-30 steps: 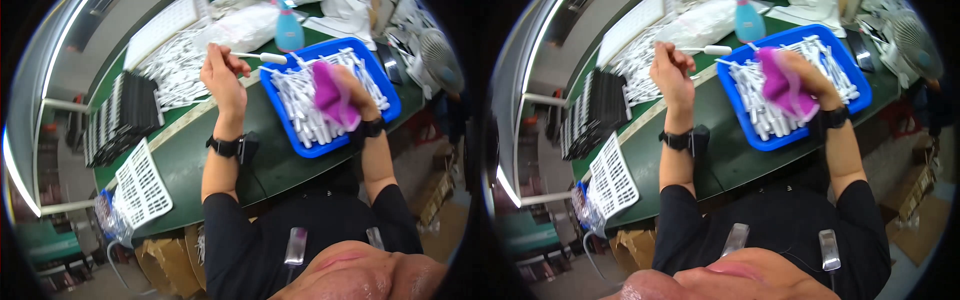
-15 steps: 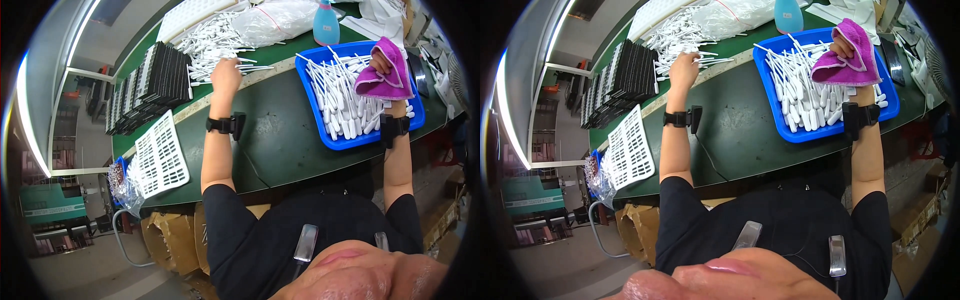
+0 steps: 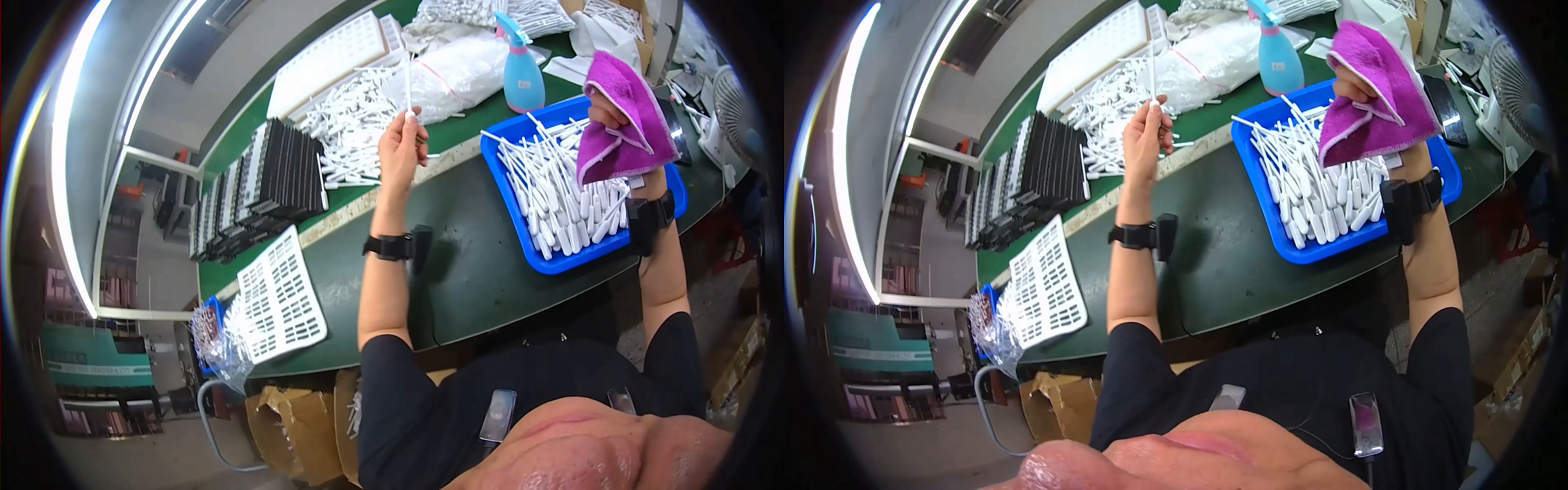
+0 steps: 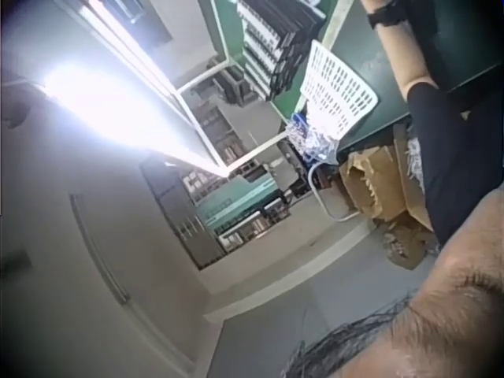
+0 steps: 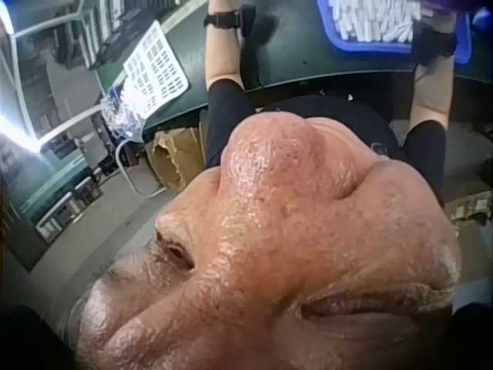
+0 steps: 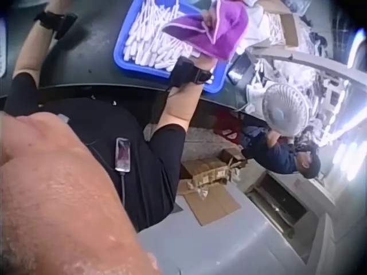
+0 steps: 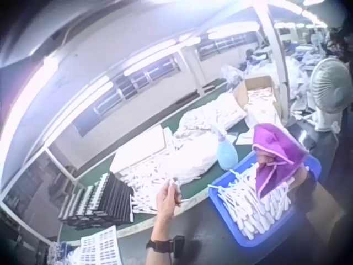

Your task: The person picks up a swab from a pile, wipes it with a cloth, and places it into a blue tray, repeating the process for several swabs.

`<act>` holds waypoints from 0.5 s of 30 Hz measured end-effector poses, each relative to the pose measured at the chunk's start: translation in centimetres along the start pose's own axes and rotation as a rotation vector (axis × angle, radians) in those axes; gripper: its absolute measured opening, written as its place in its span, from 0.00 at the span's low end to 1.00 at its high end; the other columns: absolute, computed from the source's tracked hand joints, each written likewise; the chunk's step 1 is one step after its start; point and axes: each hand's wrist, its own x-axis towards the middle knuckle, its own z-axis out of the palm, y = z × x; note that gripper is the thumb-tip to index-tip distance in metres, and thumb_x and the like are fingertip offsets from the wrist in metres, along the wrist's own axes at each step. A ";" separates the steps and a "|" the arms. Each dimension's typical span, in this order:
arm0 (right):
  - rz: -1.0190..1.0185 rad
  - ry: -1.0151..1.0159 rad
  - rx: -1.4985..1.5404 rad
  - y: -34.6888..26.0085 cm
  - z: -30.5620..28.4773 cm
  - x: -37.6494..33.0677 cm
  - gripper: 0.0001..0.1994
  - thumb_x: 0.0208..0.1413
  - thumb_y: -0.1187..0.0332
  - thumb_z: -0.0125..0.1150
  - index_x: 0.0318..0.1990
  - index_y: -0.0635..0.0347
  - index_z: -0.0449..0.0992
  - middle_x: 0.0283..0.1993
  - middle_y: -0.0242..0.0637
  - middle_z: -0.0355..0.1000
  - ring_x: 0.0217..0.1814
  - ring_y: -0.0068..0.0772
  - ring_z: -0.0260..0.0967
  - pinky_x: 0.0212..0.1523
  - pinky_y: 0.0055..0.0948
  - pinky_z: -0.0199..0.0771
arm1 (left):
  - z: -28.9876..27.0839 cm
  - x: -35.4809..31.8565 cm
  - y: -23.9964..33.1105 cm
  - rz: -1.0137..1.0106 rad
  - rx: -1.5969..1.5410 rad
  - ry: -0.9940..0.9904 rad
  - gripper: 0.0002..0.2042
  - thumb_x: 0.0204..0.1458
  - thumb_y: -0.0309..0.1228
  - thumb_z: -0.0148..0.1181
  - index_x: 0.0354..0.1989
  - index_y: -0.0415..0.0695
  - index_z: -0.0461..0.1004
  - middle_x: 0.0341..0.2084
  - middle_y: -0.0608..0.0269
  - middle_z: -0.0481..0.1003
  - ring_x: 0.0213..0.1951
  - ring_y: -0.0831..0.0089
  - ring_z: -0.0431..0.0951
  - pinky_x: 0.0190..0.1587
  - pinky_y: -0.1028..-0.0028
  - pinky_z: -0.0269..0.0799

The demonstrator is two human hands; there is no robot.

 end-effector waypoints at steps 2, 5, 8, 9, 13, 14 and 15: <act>-0.077 0.184 -0.217 0.7 0.3 0.3 0.06 0.58 0.68 0.49 0.37 0.60 0.65 0.26 0.29 0.58 0.24 0.19 0.52 0.28 0.15 0.54 | 2.6 0.1 0.1 0.001 -0.139 0.005 0.13 0.57 0.34 0.49 0.45 0.39 0.67 0.24 0.70 0.67 0.19 0.85 0.63 0.18 0.84 0.57; -0.211 0.581 -0.635 1.5 -2.6 0.2 0.09 0.59 0.66 0.48 0.43 0.61 0.66 0.30 0.30 0.62 0.27 0.20 0.57 0.32 0.15 0.58 | 5.4 0.2 -0.2 -0.028 -0.430 0.028 0.10 0.58 0.32 0.47 0.43 0.40 0.68 0.21 0.72 0.64 0.16 0.85 0.58 0.15 0.83 0.54; -0.008 0.000 -0.430 0.3 -10.5 0.2 0.14 0.61 0.63 0.45 0.50 0.60 0.64 0.37 0.32 0.66 0.34 0.24 0.62 0.37 0.18 0.62 | 6.8 0.0 -1.0 -0.096 -0.453 0.041 0.11 0.57 0.33 0.48 0.44 0.40 0.68 0.21 0.72 0.63 0.16 0.85 0.57 0.15 0.84 0.51; -0.016 0.006 -0.429 0.2 -11.0 0.6 0.14 0.61 0.63 0.45 0.50 0.60 0.64 0.37 0.32 0.66 0.34 0.24 0.62 0.37 0.18 0.62 | 6.9 -0.1 -1.0 -0.101 -0.449 0.033 0.11 0.57 0.33 0.48 0.44 0.40 0.68 0.21 0.72 0.63 0.16 0.85 0.57 0.15 0.84 0.51; -0.002 -0.144 -0.458 -0.1 -13.2 0.5 0.17 0.62 0.61 0.42 0.54 0.60 0.62 0.38 0.33 0.65 0.36 0.25 0.61 0.38 0.23 0.64 | 7.7 -0.2 -0.8 -0.164 -0.488 -0.015 0.11 0.58 0.34 0.48 0.43 0.40 0.68 0.21 0.72 0.63 0.16 0.86 0.57 0.14 0.84 0.50; -0.054 -0.074 -0.654 0.0 -13.2 0.2 0.18 0.62 0.61 0.42 0.55 0.60 0.61 0.40 0.34 0.66 0.38 0.26 0.63 0.40 0.24 0.65 | 7.5 -0.2 -1.0 -0.166 -0.478 -0.016 0.11 0.58 0.34 0.48 0.44 0.40 0.68 0.21 0.72 0.63 0.16 0.86 0.57 0.14 0.84 0.50; -0.104 -0.002 -0.850 0.1 -13.1 -0.1 0.19 0.62 0.61 0.42 0.56 0.60 0.60 0.41 0.35 0.66 0.40 0.27 0.64 0.42 0.25 0.66 | 7.3 -0.1 -1.1 -0.168 -0.469 -0.016 0.11 0.58 0.34 0.48 0.44 0.40 0.68 0.21 0.72 0.63 0.16 0.86 0.57 0.14 0.84 0.50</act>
